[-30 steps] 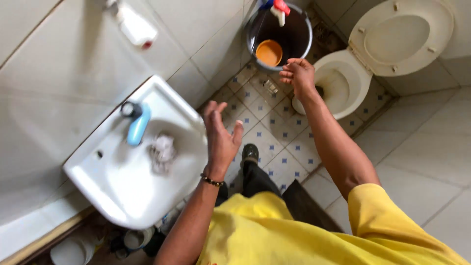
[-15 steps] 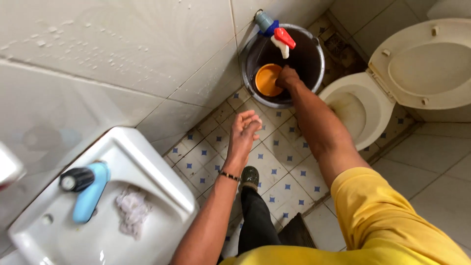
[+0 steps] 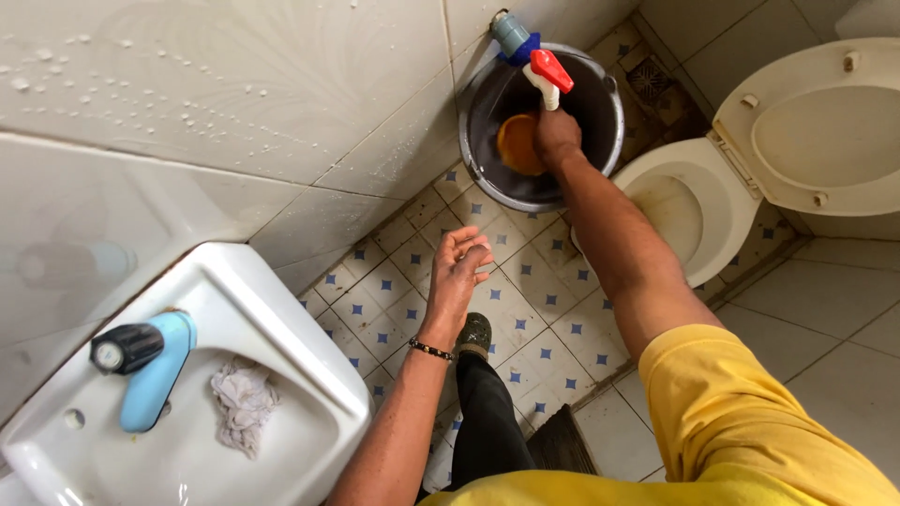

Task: Cleaning a bathroom sink using a cloth and rinsing it with water from a cup.

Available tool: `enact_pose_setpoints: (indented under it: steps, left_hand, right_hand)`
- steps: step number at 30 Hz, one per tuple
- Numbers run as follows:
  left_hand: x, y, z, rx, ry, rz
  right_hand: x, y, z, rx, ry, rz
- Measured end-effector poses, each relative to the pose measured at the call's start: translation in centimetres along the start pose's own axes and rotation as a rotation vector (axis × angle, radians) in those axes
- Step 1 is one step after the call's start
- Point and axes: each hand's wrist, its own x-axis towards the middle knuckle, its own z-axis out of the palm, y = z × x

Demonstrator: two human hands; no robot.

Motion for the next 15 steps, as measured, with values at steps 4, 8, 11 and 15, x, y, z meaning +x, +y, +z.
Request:
enact_pose_setpoints:
  steps: [4, 8, 11, 15]
  left_hand:
    - [-0.8, -0.5, -0.6, 0.018, -0.02, 0.023]
    - [-2.8, -0.4, -1.6, 0.033, -0.041, 0.023]
    - [-4.9, 0.7, -2.6, 0.02, -0.063, 0.07]
    - [-8.8, 2.7, -4.4, -0.028, -0.045, 0.094]
  right_hand:
    - [-2.3, -1.3, -2.3, 0.003, -0.284, -0.056]
    - [-6.8, -3.9, -8.5, 0.37, -0.453, 0.236]
    - [-8.4, -3.5, -11.3, 0.528, -0.419, 0.119]
    - [-11.7, -1.7, -15.7, 0.672, -0.285, 0.029]
